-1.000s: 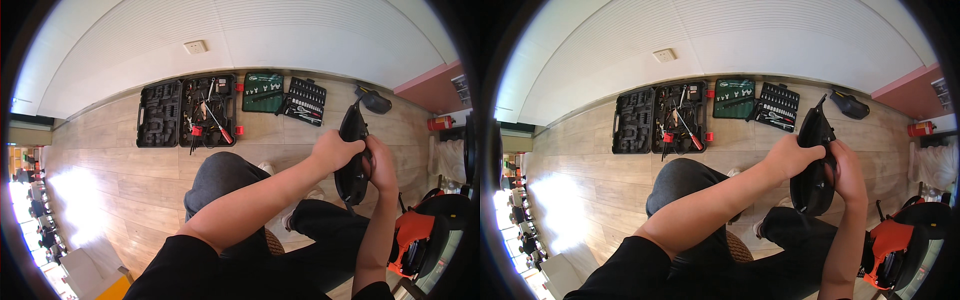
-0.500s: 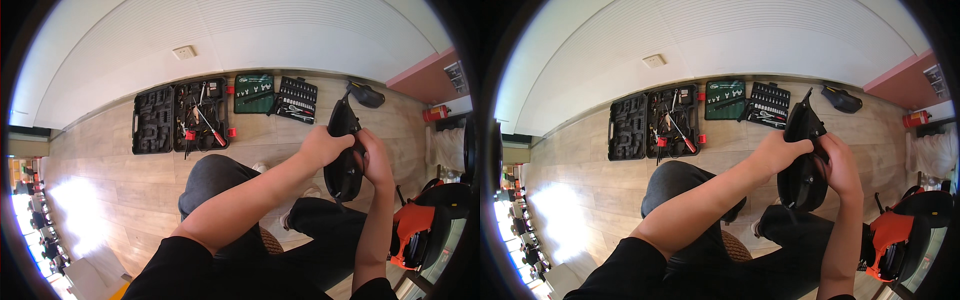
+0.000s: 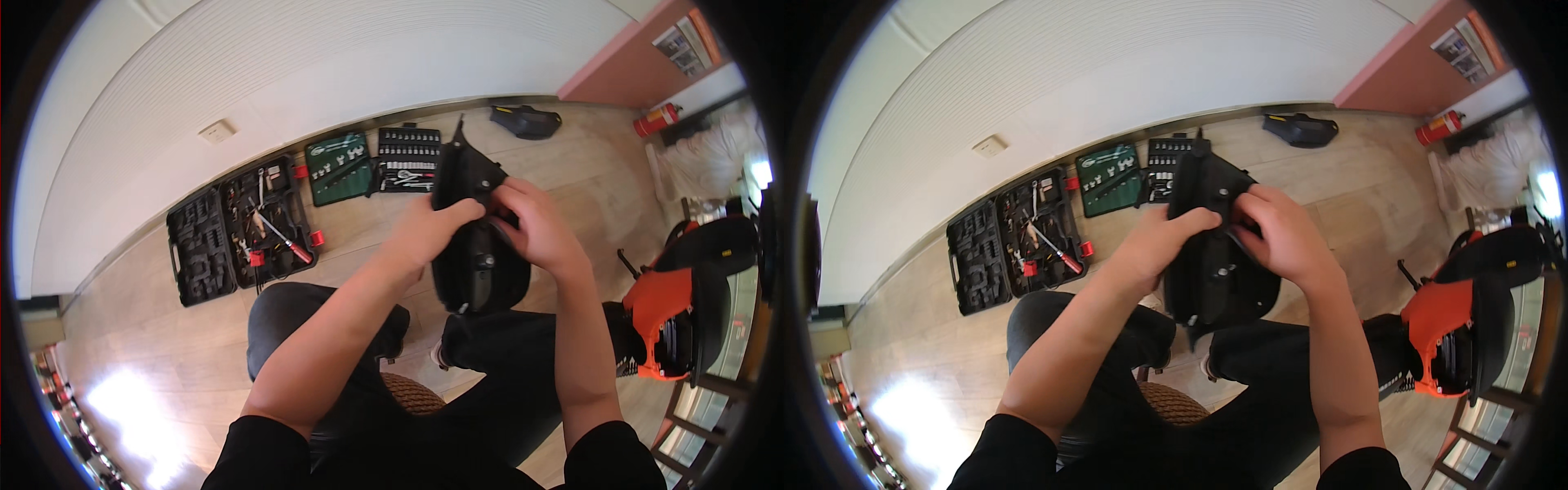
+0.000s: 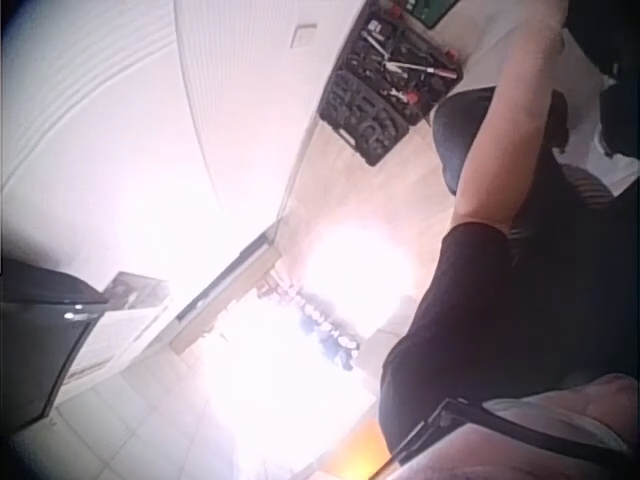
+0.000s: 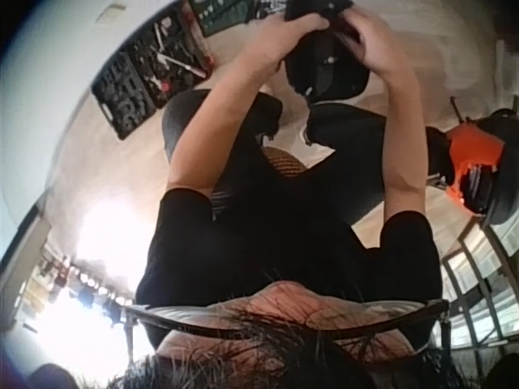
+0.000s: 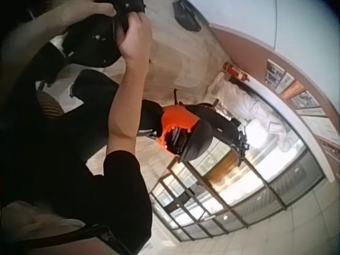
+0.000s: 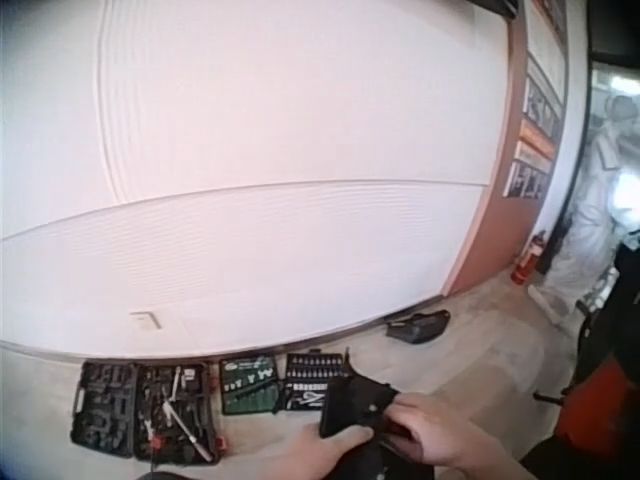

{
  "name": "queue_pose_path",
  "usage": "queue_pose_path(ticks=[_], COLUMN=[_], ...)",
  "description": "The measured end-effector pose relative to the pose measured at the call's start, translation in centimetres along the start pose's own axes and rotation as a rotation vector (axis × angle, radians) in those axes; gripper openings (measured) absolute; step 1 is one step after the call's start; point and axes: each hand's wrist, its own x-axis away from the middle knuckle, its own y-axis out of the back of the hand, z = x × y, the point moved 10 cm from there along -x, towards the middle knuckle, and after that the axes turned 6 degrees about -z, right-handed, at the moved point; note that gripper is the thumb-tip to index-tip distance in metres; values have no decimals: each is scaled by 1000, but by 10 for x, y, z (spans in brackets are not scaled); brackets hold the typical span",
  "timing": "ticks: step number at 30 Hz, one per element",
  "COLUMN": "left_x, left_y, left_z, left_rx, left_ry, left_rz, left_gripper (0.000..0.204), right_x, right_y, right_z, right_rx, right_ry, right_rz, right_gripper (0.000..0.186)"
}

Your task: Repairing or assembling a motorcycle tail light component using a ratchet and socket.

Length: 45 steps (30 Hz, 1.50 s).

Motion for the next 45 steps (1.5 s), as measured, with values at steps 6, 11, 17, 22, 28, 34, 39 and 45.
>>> queue_pose_path(ticks=[6,11,17,22,28,34,39,45], left_x=[11,14,5,11,11,9,7,7], left_y=[-3,-8,-1,-6,-3,-5,-6,-4], left_z=[-4,-4,8,5,9,10,15,10], left_rx=[99,113,136,129,148,151,145,126], left_ry=[82,191,232,274,269,280,280,247], left_rz=[6,-10,-13,6,-14,3,4,0], left_gripper=[41,37,43,43,41,37,39,42], right_x=[3,6,2,5,1,5,5,6], right_y=[3,6,-12,-5,-1,-6,-13,-6], right_z=[9,-10,-7,-12,-11,-5,-8,-6], right_rx=[-174,-57,-204,-69,-143,16,-25,-49], right_ry=[66,-96,-53,-2,-28,37,95,10], right_rz=[-33,-17,90,-22,-23,-1,29,-15], right_gripper=[26,24,16,15,21,18,18,20])
